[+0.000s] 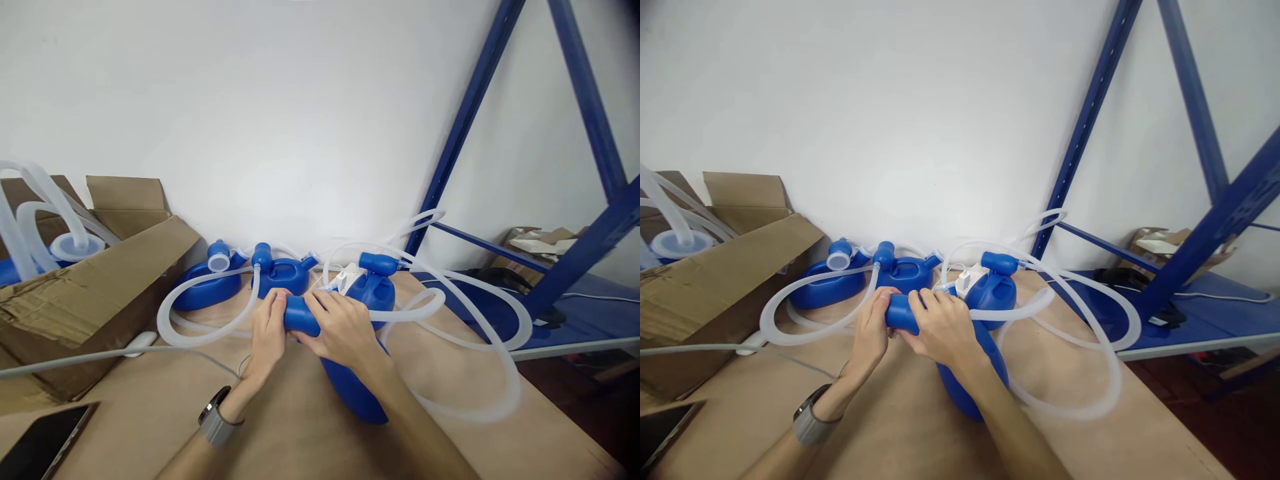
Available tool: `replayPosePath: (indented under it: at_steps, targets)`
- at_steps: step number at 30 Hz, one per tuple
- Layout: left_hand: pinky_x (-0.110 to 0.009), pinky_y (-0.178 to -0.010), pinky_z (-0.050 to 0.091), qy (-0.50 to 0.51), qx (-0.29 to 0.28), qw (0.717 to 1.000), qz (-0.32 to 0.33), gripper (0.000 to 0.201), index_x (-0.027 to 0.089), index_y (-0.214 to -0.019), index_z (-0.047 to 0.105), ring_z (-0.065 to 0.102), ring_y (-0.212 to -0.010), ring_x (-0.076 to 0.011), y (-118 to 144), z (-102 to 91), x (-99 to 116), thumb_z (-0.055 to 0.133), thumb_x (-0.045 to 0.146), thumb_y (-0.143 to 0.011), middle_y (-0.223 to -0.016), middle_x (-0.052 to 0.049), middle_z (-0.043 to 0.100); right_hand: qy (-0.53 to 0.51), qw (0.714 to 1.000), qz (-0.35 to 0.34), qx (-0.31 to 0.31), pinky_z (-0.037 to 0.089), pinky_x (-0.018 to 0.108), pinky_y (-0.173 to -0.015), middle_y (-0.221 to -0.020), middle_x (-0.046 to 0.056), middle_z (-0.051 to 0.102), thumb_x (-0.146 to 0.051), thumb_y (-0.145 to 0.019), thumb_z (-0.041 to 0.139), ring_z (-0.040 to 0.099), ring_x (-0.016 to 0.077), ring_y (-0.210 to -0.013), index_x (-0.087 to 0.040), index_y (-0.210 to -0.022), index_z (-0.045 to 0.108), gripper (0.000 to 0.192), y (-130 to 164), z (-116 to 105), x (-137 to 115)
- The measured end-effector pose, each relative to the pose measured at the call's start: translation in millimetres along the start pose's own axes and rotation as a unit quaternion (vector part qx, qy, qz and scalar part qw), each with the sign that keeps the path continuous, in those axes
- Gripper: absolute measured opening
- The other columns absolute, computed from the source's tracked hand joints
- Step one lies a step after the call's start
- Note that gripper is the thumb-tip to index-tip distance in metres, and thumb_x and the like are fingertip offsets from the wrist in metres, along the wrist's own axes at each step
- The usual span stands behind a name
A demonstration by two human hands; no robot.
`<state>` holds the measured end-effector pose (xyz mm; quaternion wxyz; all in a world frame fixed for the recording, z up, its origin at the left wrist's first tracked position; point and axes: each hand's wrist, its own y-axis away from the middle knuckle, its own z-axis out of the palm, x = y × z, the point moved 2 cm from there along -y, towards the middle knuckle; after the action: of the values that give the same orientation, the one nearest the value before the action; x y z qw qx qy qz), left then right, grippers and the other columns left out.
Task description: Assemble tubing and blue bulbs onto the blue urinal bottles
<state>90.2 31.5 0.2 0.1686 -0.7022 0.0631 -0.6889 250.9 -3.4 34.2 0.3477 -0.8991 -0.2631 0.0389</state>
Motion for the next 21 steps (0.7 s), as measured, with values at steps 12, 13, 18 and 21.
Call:
replayPosePath:
  at_steps: [12,13,18,21]
  targets:
    - [-0.018,-0.036,0.022,0.11,-0.008,0.985,-0.134,0.054,0.022,-0.085,0.05,0.029,-0.033,-0.0059,-22.1,-20.4,-15.5,0.033,0.074,-0.087,-0.055,0.008,0.047,-0.088,0.993,0.076,0.026,0.057,0.036,-0.082,-0.118,0.009,0.077,-0.06,-0.082,0.078,0.074,0.0284,-0.103,-0.022,-0.122,0.07,0.057,2.3,-37.0,35.8]
    - [-0.017,-0.036,0.02,0.093,-0.029,0.985,-0.142,0.055,0.022,-0.085,0.051,0.029,-0.033,-0.0057,-23.3,-24.3,-17.1,0.034,0.074,-0.088,-0.055,0.007,0.048,-0.086,0.992,0.089,0.033,0.057,0.037,-0.085,-0.118,0.008,0.077,-0.061,-0.081,0.078,0.074,0.0288,-0.103,-0.023,-0.122,0.07,0.056,4.7,-43.9,43.9]
    - [-0.024,-0.035,0.035,-0.062,-0.267,0.946,-0.172,0.05,0.019,-0.085,0.072,0.058,-0.037,-0.0179,-10.6,-30.9,-28.1,0.061,0.068,-0.085,-0.061,-0.004,0.069,-0.064,0.993,0.099,-0.029,0.057,0.041,-0.084,-0.117,0.006,0.077,-0.062,-0.08,0.078,0.074,0.0305,-0.101,-0.027,-0.126,0.068,0.058,13.0,-64.3,69.6]
    - [-0.03,-0.046,0.048,-0.157,-0.313,0.932,-0.095,0.036,0.023,-0.077,0.075,0.069,-0.053,-0.0248,-0.1,-30.9,-39.9,0.076,0.059,-0.076,-0.066,-0.004,0.073,-0.073,0.99,0.094,-0.08,0.057,0.04,-0.083,-0.121,0.005,0.076,-0.057,-0.08,0.079,0.074,0.0291,-0.101,-0.027,-0.125,0.068,0.056,11.2,-60.5,69.6]
